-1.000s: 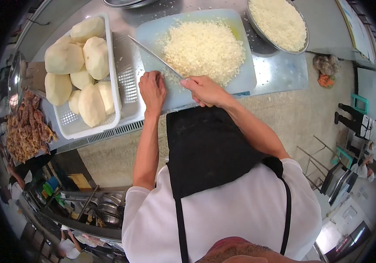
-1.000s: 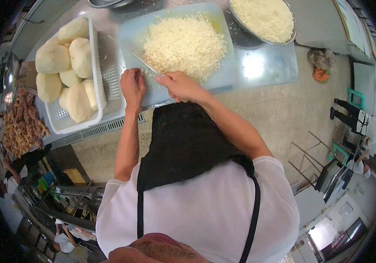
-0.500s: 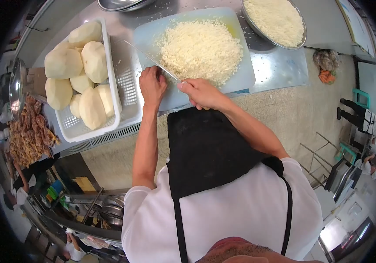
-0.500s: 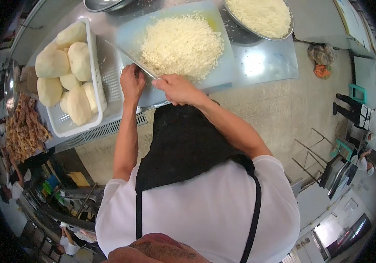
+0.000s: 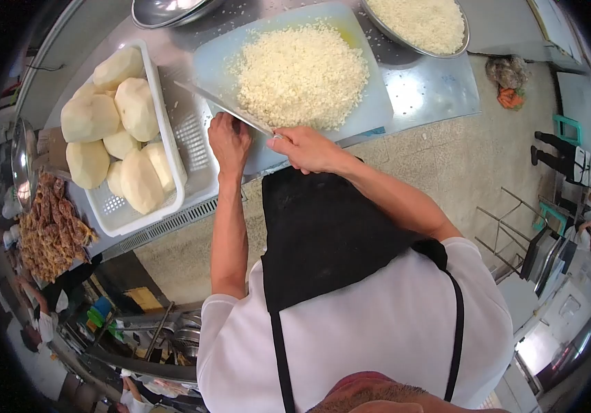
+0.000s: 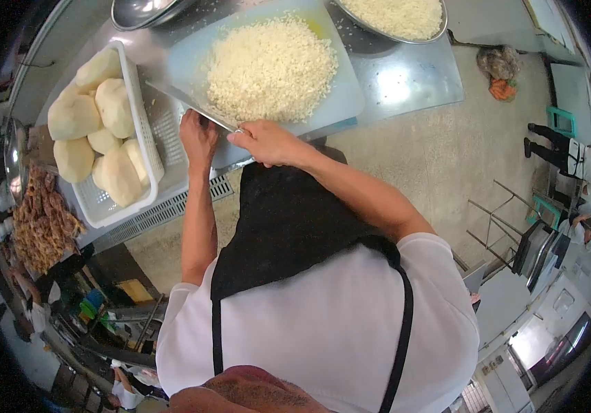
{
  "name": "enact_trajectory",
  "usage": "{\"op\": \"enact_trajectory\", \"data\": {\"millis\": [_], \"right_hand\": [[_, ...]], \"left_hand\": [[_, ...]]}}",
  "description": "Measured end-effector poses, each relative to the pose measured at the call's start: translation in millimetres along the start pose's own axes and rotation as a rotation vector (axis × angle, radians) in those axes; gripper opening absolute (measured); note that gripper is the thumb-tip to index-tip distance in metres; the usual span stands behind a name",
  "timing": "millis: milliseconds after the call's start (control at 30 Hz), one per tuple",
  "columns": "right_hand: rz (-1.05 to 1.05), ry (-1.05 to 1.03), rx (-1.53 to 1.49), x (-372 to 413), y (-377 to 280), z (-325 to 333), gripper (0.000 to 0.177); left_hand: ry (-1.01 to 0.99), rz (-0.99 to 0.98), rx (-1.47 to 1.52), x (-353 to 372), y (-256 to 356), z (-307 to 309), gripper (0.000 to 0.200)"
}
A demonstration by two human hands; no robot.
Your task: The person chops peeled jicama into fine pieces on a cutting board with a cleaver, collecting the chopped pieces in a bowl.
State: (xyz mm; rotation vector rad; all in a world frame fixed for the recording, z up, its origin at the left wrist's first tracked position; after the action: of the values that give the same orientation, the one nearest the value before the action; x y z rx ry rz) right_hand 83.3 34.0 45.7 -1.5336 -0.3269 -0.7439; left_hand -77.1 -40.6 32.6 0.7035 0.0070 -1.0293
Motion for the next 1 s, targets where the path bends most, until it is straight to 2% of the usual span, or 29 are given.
{"op": "enact_trajectory", "data": {"millis": [200,300,400,500,567,800,867,1000], "right_hand": [[0.014,0.03,0.017,8.8,-6.8,16.8,0.04],[0.024,0.077,-0.009,-2.9,-4.3,28.1,0.047],[0.028,0.058,0.012,1.0,-9.9,20.4,0.048],[0.034,0.072,0.045,-2.8,-5.1,21.4,0.041],[0.01,0.051,0.062,4.2,-14.3,19.8,0.049],[0.035,0.034,0.078,0.4,-7.0,11.1,0.045],[0.134,0.069,0.112,-2.7,-5.5,10.5,0.047],[0.076,0.036,0.099,-2.5,-4.7,2.8,0.05]], "left_hand": [[0.029,0.029,-0.019,-11.5,0.6,-6.7,0.009],[0.034,-0.022,-0.048,-22.9,7.3,-9.8,0.01],[-0.037,-0.026,-0.058,-20.4,2.7,-9.5,0.01],[-0.015,-0.018,0.009,-24.4,2.9,-10.0,0.01],[-0.04,0.041,0.049,-20.6,-2.9,-9.1,0.01],[0.007,-0.055,0.045,-12.8,-3.8,-4.0,0.009],[0.003,-0.058,0.058,-14.5,-4.0,-5.2,0.009],[0.002,-0.028,0.064,-10.2,-6.8,-2.4,0.01]]}}
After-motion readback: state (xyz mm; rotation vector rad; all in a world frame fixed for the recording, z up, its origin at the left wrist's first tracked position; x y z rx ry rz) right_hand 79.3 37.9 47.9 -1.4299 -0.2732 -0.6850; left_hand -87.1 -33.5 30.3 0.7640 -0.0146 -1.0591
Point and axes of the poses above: each hand's wrist, its own x-axis away from the middle knuckle, its own z-axis out of the back of the hand, y = z × x, the point moved 8 cm from there along -x, towards the middle knuckle, and after that the axes turned 4 degrees about -z, right-handed, at the moved point
